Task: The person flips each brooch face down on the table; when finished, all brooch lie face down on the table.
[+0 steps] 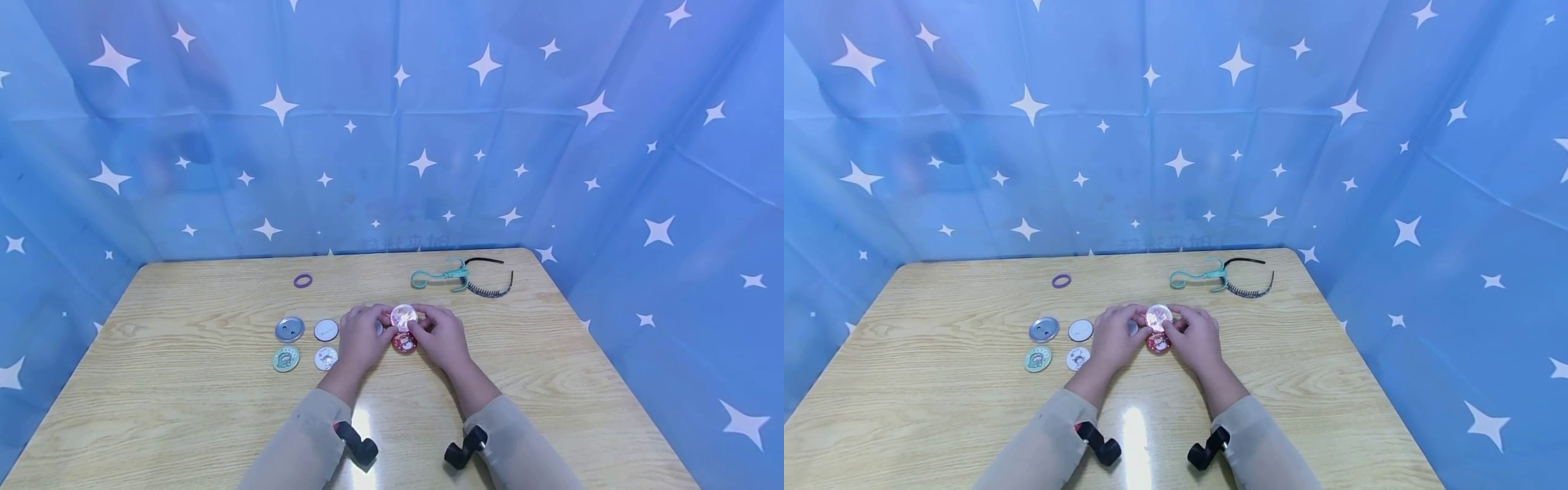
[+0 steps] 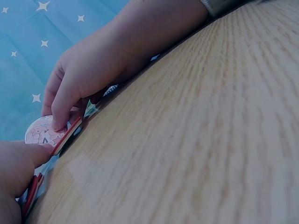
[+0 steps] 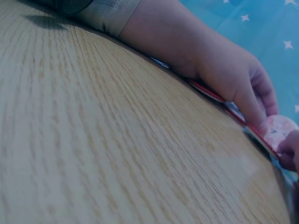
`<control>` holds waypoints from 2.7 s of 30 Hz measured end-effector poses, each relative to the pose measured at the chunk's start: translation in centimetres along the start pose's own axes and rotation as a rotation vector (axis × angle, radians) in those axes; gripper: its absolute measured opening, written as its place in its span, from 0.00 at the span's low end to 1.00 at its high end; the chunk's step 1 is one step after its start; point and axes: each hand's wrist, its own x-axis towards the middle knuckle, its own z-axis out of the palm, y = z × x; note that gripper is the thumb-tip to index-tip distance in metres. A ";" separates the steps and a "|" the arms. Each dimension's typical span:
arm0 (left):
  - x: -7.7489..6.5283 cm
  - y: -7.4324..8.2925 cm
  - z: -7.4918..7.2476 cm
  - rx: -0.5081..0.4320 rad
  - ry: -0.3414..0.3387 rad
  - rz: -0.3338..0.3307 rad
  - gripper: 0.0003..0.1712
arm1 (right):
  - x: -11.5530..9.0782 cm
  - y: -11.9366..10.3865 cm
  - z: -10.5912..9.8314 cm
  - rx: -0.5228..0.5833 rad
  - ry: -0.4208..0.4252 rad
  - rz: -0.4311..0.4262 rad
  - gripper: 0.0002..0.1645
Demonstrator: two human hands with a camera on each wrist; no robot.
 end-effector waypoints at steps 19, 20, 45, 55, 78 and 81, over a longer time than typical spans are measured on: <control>0.1 0.0 0.0 -0.026 -0.008 0.059 0.15 | 0.1 -0.2 0.0 0.029 0.017 0.003 0.14; 0.1 0.0 0.0 -0.025 -0.007 0.060 0.14 | 0.0 -0.2 -0.1 0.032 0.017 0.003 0.14; 0.0 -0.3 0.1 -0.011 -0.018 0.075 0.04 | -0.1 -0.1 -0.1 0.088 0.011 -0.010 0.15; 0.0 -0.1 0.0 -0.014 -0.024 0.066 0.06 | -0.2 -0.3 -0.2 0.073 0.005 0.021 0.13; 0.0 -0.1 -0.1 -0.004 -0.056 0.066 0.13 | 0.0 0.2 -0.3 0.065 -0.012 -0.015 0.19; 0.0 -0.1 -0.1 0.004 -0.060 0.069 0.13 | 0.0 0.3 -0.4 0.045 -0.025 -0.050 0.20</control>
